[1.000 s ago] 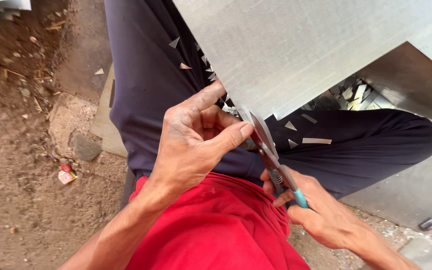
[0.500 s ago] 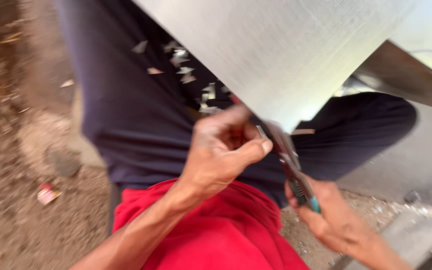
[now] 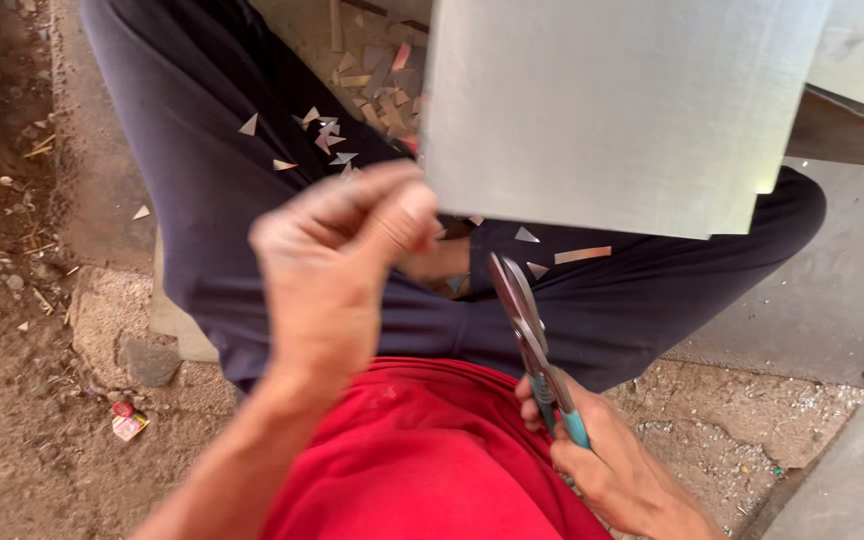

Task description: The person uses shears to cut small pieces and notch corners off a large metal sheet while sitting on the ground.

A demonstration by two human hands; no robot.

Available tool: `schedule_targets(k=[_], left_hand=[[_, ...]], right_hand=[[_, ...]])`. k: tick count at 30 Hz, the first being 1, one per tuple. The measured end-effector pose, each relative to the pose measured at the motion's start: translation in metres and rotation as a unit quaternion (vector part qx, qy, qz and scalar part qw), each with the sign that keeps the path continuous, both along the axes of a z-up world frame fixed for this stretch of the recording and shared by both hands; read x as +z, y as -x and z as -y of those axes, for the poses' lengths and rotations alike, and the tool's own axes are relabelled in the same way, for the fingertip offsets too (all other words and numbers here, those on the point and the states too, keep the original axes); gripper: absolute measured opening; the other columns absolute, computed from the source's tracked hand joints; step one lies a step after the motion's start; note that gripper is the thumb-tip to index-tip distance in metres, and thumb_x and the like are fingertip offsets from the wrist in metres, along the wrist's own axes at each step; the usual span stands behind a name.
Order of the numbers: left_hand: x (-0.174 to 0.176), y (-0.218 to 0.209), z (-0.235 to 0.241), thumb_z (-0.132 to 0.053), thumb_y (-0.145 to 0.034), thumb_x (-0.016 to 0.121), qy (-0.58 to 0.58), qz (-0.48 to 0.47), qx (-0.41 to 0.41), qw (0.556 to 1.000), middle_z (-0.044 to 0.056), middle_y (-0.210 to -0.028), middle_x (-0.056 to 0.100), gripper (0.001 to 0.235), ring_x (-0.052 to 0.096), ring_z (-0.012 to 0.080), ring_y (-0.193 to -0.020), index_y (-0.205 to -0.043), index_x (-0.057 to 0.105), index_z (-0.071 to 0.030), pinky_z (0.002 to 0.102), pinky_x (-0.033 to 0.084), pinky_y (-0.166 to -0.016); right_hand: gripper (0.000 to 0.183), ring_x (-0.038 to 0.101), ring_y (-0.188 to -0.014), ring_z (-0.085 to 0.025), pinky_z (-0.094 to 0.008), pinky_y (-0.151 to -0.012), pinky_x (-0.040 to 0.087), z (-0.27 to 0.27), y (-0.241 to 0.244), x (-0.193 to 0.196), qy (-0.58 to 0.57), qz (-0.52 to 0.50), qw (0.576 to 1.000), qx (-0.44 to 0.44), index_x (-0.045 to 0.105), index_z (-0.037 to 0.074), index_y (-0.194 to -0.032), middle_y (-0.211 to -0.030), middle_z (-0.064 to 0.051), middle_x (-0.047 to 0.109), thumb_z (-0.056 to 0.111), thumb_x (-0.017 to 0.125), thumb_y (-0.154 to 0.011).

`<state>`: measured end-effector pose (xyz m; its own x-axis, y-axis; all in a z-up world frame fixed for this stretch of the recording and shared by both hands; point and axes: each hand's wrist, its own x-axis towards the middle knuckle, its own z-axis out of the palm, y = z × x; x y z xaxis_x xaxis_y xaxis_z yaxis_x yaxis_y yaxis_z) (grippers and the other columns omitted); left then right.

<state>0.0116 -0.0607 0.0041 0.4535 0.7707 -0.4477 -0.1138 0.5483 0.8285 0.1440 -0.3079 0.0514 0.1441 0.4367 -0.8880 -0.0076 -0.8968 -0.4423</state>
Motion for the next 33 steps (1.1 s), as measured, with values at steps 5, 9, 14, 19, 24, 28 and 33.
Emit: schedule_targets(k=[5,9,14,19,24,28,33], left_hand=[[-0.014,0.003,0.025,0.000,-0.092,0.074,0.129,0.057,0.022,0.990,0.009,-0.092,0.077,0.022,0.071,0.0110,-0.079,-0.113,0.075,0.003,0.026,0.062,-0.076],[-0.021,0.005,0.019,0.000,-0.089,0.076,0.135,0.084,0.026,0.987,0.011,-0.086,0.075,0.029,0.071,0.0125,-0.075,-0.114,0.062,0.005,0.027,0.060,-0.070],[-0.022,0.005,0.014,0.003,-0.088,0.078,0.153,0.104,0.039,0.982,0.014,-0.082,0.074,0.042,0.067,0.0120,-0.072,-0.110,0.043,-0.001,0.028,0.058,-0.066],[-0.003,0.007,-0.006,-0.011,-0.084,0.075,0.067,0.036,-0.065,0.995,0.002,-0.081,0.067,0.030,0.063,0.0066,-0.072,-0.105,0.054,-0.005,0.021,0.053,-0.067],[-0.009,-0.046,-0.050,-0.029,-0.099,0.064,-0.115,-0.020,-0.121,0.986,-0.003,-0.079,0.057,0.024,0.048,0.0069,-0.068,-0.089,0.061,-0.007,0.024,0.042,-0.061],[-0.023,-0.111,-0.010,-0.032,-0.105,0.058,-0.146,-0.084,-0.025,0.985,0.011,-0.070,0.057,0.040,0.044,0.0155,-0.061,-0.081,0.063,0.000,0.032,0.039,-0.055],[-0.005,-0.097,0.069,-0.028,-0.093,0.070,-0.104,0.103,-0.277,0.950,0.007,-0.089,0.069,0.032,0.067,0.0139,-0.077,-0.106,0.065,0.002,0.029,0.054,-0.068]], right_hand=[[0.064,0.055,-0.067,-0.018,-0.033,-0.063,0.052,-0.058,0.002,0.007,0.047,0.023,0.996,0.073,0.057,0.008,-0.128,-0.093,-0.007,0.068,0.015,0.053,-0.065],[0.061,0.055,-0.066,-0.018,-0.034,-0.060,0.052,-0.089,0.004,0.016,0.085,0.037,0.992,0.081,0.057,0.009,-0.127,-0.091,-0.006,0.066,0.014,0.054,-0.066],[0.030,0.059,-0.062,-0.017,-0.034,-0.055,0.051,-0.090,-0.002,0.007,0.045,0.046,0.995,0.079,0.062,0.003,-0.097,-0.073,-0.008,0.062,0.010,0.052,-0.069],[0.011,0.053,-0.046,-0.020,-0.037,-0.048,0.044,-0.057,-0.009,-0.015,-0.026,0.147,0.980,0.132,0.062,0.004,-0.078,-0.051,-0.009,0.052,0.012,0.056,-0.072],[0.015,0.062,-0.056,-0.018,-0.034,-0.054,0.050,0.016,-0.009,-0.040,-0.095,0.184,0.971,0.116,0.069,0.006,-0.083,-0.059,-0.005,0.063,0.010,0.059,-0.072],[0.016,0.064,-0.062,-0.024,-0.034,-0.058,0.051,0.074,0.004,-0.077,-0.217,0.227,0.948,0.062,0.064,0.003,-0.088,-0.066,-0.013,0.061,0.006,0.057,-0.074],[0.012,0.063,-0.050,-0.020,-0.035,-0.051,0.048,0.104,0.003,-0.113,0.017,0.083,0.991,-0.099,0.069,0.000,-0.077,-0.054,-0.010,0.060,0.002,0.063,-0.067]])
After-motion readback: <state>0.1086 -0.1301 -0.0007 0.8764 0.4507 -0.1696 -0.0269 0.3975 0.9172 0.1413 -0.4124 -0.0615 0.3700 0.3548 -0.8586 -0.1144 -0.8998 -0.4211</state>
